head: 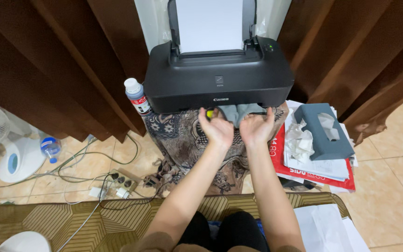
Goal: The person cleans a black printer using a yellow cloth and a white tissue, wiping the top and interior surfaces. They then place a sheet of white paper into the printer's input tray.
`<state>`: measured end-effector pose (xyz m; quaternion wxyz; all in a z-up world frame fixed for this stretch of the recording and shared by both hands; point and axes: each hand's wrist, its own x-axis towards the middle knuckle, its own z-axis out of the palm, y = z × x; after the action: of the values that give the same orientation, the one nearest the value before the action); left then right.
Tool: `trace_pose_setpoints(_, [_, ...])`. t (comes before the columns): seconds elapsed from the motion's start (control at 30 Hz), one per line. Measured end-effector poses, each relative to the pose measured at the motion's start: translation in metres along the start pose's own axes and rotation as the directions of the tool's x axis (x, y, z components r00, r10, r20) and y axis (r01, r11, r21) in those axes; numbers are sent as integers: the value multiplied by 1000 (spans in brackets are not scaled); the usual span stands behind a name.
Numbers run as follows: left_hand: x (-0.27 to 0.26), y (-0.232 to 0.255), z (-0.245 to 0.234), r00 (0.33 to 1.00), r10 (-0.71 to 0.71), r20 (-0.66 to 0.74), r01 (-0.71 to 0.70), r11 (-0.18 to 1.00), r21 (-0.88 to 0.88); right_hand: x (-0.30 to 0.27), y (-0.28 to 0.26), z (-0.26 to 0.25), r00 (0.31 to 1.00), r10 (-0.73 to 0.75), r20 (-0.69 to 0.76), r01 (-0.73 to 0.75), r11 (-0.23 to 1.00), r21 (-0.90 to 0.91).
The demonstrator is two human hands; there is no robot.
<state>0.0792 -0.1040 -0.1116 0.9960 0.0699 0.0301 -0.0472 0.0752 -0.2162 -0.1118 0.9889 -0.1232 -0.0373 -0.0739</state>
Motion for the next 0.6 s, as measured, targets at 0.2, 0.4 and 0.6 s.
trace_pose_setpoints(0.2, [-4,6,0,997,67,-37,-65,996,64,5,19,-6,999,-44,25,46,995,-91])
trace_pose_setpoints(0.4, [-25,59,3,979,194,63,-194,981,2,7,59,4,997,-76,-1,76,994,-83])
trace_pose_setpoints(0.6, [-44,91,2,968,250,5,-250,968,11,2,107,0,1000,-12,20,15,994,-107])
